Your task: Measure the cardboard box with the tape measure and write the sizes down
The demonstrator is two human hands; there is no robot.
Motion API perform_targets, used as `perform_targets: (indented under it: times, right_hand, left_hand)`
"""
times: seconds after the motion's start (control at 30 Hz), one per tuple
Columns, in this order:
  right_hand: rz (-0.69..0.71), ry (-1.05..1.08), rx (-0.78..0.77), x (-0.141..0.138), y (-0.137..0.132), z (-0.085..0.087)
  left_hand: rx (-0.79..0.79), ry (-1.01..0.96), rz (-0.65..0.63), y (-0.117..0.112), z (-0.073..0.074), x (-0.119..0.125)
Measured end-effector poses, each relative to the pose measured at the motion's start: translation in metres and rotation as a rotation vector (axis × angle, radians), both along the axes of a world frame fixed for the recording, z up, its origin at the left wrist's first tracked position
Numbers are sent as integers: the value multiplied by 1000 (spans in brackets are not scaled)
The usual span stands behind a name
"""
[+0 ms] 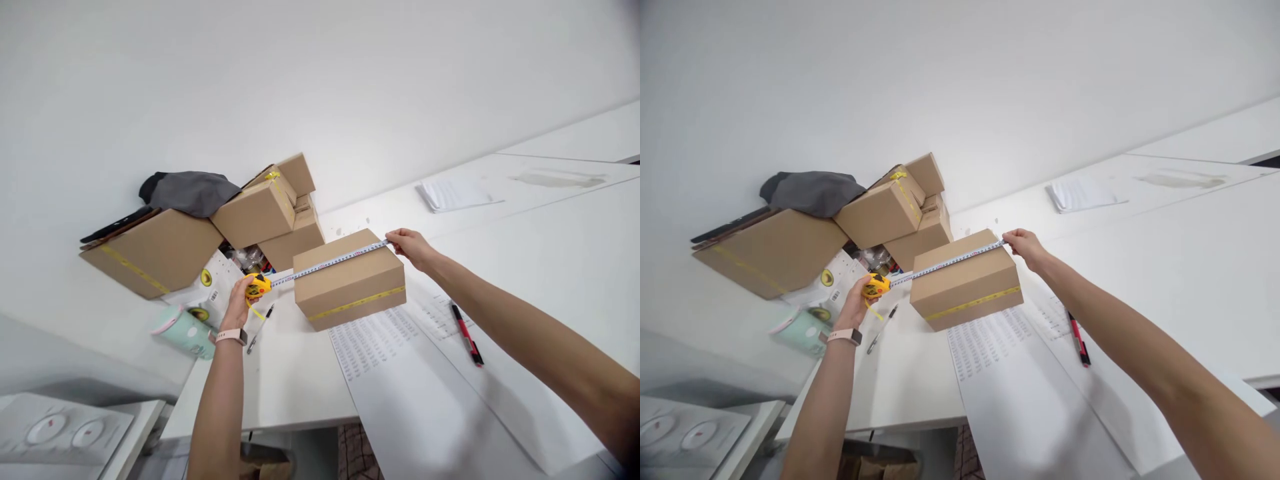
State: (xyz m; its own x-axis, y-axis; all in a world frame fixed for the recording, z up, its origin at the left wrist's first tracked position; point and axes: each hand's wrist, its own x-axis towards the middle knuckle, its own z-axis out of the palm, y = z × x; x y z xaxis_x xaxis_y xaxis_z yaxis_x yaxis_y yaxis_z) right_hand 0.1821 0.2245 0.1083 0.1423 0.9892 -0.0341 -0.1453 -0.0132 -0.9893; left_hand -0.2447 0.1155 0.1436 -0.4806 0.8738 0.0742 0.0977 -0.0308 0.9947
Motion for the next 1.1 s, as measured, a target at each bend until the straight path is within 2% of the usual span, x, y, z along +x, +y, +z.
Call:
perform_targets:
  times: [0.13,0.43,0.7,1.1]
  right_hand:
    - [38,-73,-18,-13,-2,-7]
    - [115,-237,-70,-20,-8,-8]
    - [134,-313,-109,-18,-4,-13]
    - [138,-449,-118,-13,-3,-11]
  left_hand:
    - [-12,1,-18,4,-4,0]
    - [-17,21,-144,17,-6,30]
    - [-31,25,-183,16,-13,23]
    - [-68,41,-187,15,-9,22]
